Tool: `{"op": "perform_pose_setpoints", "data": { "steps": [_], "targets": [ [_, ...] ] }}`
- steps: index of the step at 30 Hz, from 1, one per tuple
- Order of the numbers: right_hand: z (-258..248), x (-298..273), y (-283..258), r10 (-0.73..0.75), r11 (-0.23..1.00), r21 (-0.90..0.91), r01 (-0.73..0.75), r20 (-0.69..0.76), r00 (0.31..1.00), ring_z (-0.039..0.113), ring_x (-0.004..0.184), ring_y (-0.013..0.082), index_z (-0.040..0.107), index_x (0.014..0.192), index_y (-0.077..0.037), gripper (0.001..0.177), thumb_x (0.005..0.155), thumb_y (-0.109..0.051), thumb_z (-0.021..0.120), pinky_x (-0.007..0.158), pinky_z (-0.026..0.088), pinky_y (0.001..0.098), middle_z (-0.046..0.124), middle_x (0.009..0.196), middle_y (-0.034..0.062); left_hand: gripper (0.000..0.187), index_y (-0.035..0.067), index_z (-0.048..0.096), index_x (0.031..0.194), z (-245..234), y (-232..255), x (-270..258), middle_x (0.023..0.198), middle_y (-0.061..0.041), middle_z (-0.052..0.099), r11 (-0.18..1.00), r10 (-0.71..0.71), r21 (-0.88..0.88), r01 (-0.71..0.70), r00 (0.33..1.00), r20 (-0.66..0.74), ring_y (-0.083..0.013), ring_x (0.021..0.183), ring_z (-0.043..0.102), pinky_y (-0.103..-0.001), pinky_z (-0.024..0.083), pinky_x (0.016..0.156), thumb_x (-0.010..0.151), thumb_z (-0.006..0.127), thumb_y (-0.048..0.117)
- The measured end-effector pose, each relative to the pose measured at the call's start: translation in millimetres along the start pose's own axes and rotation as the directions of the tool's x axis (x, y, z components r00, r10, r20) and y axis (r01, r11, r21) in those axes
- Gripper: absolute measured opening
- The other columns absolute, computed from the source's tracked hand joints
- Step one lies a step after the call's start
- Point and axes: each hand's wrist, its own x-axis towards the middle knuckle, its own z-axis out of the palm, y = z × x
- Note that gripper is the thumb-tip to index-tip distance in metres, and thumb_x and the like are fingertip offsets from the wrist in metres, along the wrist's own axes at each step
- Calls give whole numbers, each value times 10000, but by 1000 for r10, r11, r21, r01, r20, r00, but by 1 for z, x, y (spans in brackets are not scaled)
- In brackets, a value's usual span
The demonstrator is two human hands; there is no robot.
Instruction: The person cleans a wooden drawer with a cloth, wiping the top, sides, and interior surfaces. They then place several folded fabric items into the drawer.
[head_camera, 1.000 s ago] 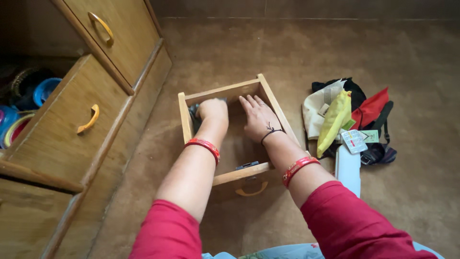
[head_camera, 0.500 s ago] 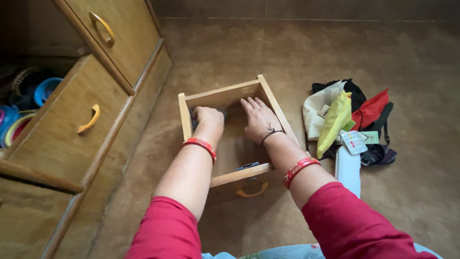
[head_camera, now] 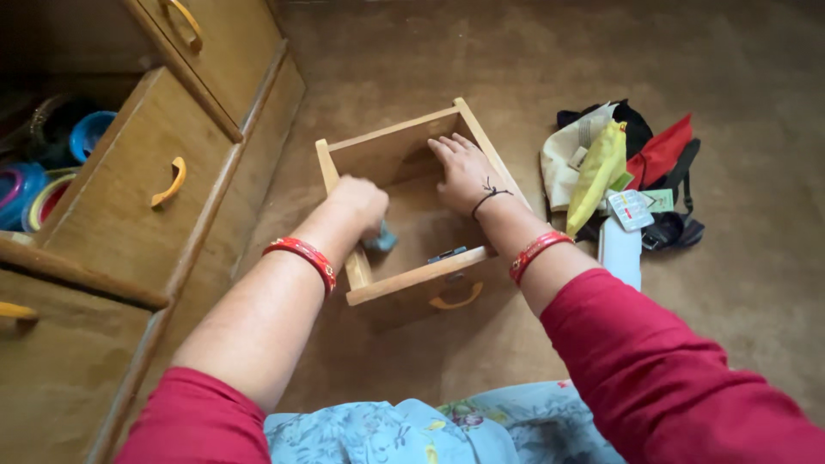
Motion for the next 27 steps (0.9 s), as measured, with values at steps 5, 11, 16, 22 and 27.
{"op": "perform_pose_setpoints", "data": {
  "steps": [5,11,16,22,27],
  "targets": [
    [-3,-2,-2,22,1000,-3,-22,43,999,395,1448,359,508,1461,-64,727,762,-124,700,1202,311,420,513,1511,161,200,163,810,1026,-10,-30,-8,1110,-67,772,996,-43,66,67,951,-307,-283,1131,679,-446,564,892,888,678,224],
    [-6,1,-8,66,997,25,-67,12,998,389,1455,355,507,1459,-49,715,772,-131,685,1210,305,418,516,1506,165,253,129,790,1102,-19,-5,-13,1166,-89,757,999,-34,-35,37,996,79,-273,1096,712,-425,575,905,886,702,228],
    [-11,2,-11,146,985,100,-143,-24,989,377,1465,355,505,1460,-47,685,803,-169,656,1221,289,419,518,1504,168,252,144,791,1128,-13,5,-2,1195,-69,766,993,-30,112,37,998,-63,-277,1144,708,-493,504,987,937,655,236],
    [-13,9,-8,231,965,146,-220,-68,970,341,1454,402,483,1470,-70,728,791,-255,669,1213,269,441,507,1483,184,315,136,754,1223,-11,21,20,1299,-95,708,978,-163,-118,172,983,84,-326,1224,665,-527,488,997,929,677,221],
    [-12,10,-8,209,973,106,-203,-56,976,356,1445,406,515,1439,-79,693,813,-334,666,1203,278,455,524,1462,189,347,155,723,1292,-21,14,25,1333,-67,705,950,-136,272,151,988,-74,-340,1293,614,-644,261,1209,1018,561,295]
  ]
}}
